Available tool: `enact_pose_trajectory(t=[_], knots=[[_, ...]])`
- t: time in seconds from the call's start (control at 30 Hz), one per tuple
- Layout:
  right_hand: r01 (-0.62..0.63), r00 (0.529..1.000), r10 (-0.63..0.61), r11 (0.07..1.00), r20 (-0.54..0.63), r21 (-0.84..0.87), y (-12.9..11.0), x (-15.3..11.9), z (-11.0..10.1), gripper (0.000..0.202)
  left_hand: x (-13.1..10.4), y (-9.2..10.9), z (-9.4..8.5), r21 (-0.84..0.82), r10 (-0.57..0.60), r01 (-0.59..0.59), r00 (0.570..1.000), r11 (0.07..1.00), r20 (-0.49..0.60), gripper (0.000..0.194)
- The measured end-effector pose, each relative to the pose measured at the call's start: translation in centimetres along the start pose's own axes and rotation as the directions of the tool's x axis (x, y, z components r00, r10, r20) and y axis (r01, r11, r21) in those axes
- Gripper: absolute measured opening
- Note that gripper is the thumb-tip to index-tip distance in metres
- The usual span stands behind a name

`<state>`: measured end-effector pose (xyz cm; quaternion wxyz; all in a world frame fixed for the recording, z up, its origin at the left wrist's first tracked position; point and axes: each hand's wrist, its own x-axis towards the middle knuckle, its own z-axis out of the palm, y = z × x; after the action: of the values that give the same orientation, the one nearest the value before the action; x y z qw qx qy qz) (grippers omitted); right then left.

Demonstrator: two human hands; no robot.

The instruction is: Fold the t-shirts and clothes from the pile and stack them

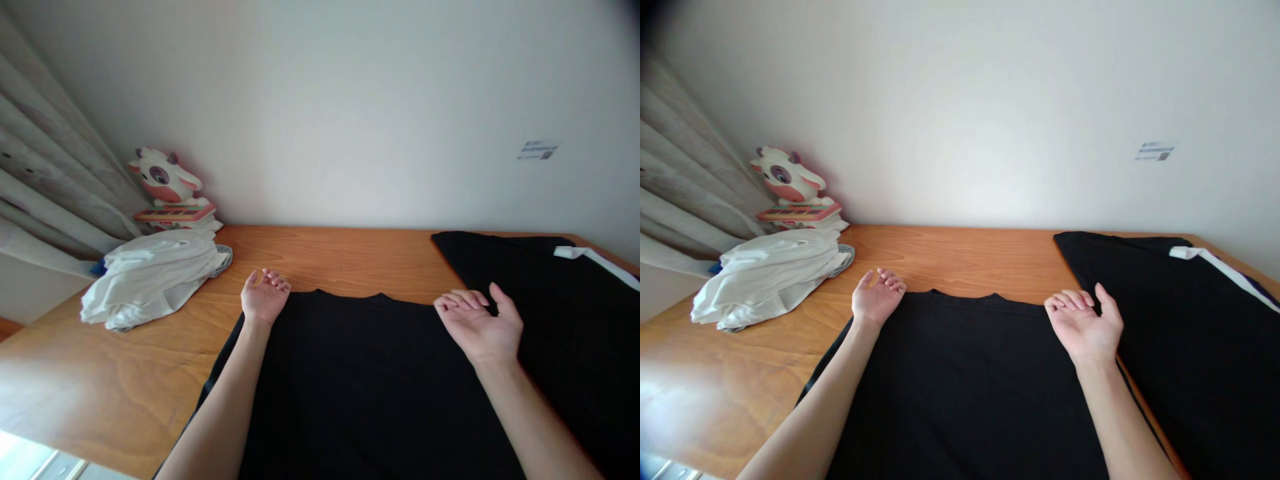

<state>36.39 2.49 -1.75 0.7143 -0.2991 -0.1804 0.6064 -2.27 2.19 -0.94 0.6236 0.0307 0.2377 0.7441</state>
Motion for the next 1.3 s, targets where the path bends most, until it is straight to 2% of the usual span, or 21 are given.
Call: enact_pose_trajectory(t=[0.17,0.43,0.53,0.63,0.7,0.73,0.8,0.87,0.93,1.0,1.07,1.17,1.23,1.3], knots=[[0.086,0.995,-0.085,0.996,0.045,-0.027,-0.6,0.3,-1.0,0.044,0.3,-0.6,0.0,0.057,0.046,-0.047,0.999,0.997,0.021,0.034],[0.047,0.999,-0.047,0.999,0.028,-0.001,-0.6,0.1,-0.5,0.044,0.3,-0.4,0.7,0.237,0.012,-0.008,1.000,0.971,-0.014,0.025],[0.040,0.998,-0.038,0.998,0.056,-0.041,-0.4,0.0,-0.3,0.044,0.2,-0.6,1.1,0.384,0.082,-0.076,0.997,0.920,0.002,0.028],[0.043,0.997,-0.038,0.996,0.068,-0.076,-0.3,-0.1,-0.1,0.045,0.1,-1.4,1.3,0.548,0.129,-0.144,0.989,0.824,0.066,0.035],[0.042,0.997,-0.035,0.995,0.072,-0.091,-0.3,-0.3,0.0,0.045,-0.1,-2.1,1.2,0.691,0.191,-0.244,0.969,0.680,0.154,0.042],[0.043,0.996,-0.035,0.994,0.080,-0.098,-0.3,-0.3,0.1,0.045,-0.4,-2.5,1.1,0.765,0.227,-0.313,0.949,0.563,0.220,0.045],[0.049,0.994,-0.037,0.992,0.104,-0.119,-0.2,-0.4,0.2,0.044,-1.1,-3.1,0.8,0.861,0.250,-0.436,0.892,0.263,0.376,0.050],[0.076,0.988,-0.051,0.982,0.145,-0.171,0.2,-0.3,0.2,0.044,-2.0,-3.5,0.5,0.856,0.152,-0.516,0.843,-0.038,0.516,0.051],[0.143,0.975,-0.086,0.950,0.206,-0.278,0.8,-0.2,0.0,0.044,-2.7,-3.8,0.4,0.770,-0.020,-0.577,0.804,-0.271,0.595,0.050],[0.257,0.949,-0.135,0.853,0.284,-0.454,1.6,-0.2,-0.2,0.046,-3.0,-4.1,0.3,0.651,-0.182,-0.628,0.765,-0.427,0.618,0.046],[0.363,0.917,-0.127,0.662,0.379,-0.656,2.4,-0.5,-0.3,0.049,-3.0,-4.3,0.3,0.565,-0.262,-0.646,0.745,-0.513,0.614,0.040],[0.467,0.868,0.019,0.307,0.496,-0.829,3.3,-1.4,0.0,0.051,-2.9,-4.3,0.3,0.518,-0.291,-0.644,0.741,-0.562,0.605,0.036],[0.536,0.831,0.106,0.107,0.546,-0.837,3.7,-1.9,0.4,0.051,-2.8,-4.3,0.3,0.509,-0.302,-0.651,0.736,-0.564,0.606,0.036],[0.595,0.799,0.151,-0.052,0.583,-0.802,3.9,-2.3,0.9,0.050,-2.8,-4.4,0.3,0.505,-0.307,-0.660,0.728,-0.556,0.613,0.035]])
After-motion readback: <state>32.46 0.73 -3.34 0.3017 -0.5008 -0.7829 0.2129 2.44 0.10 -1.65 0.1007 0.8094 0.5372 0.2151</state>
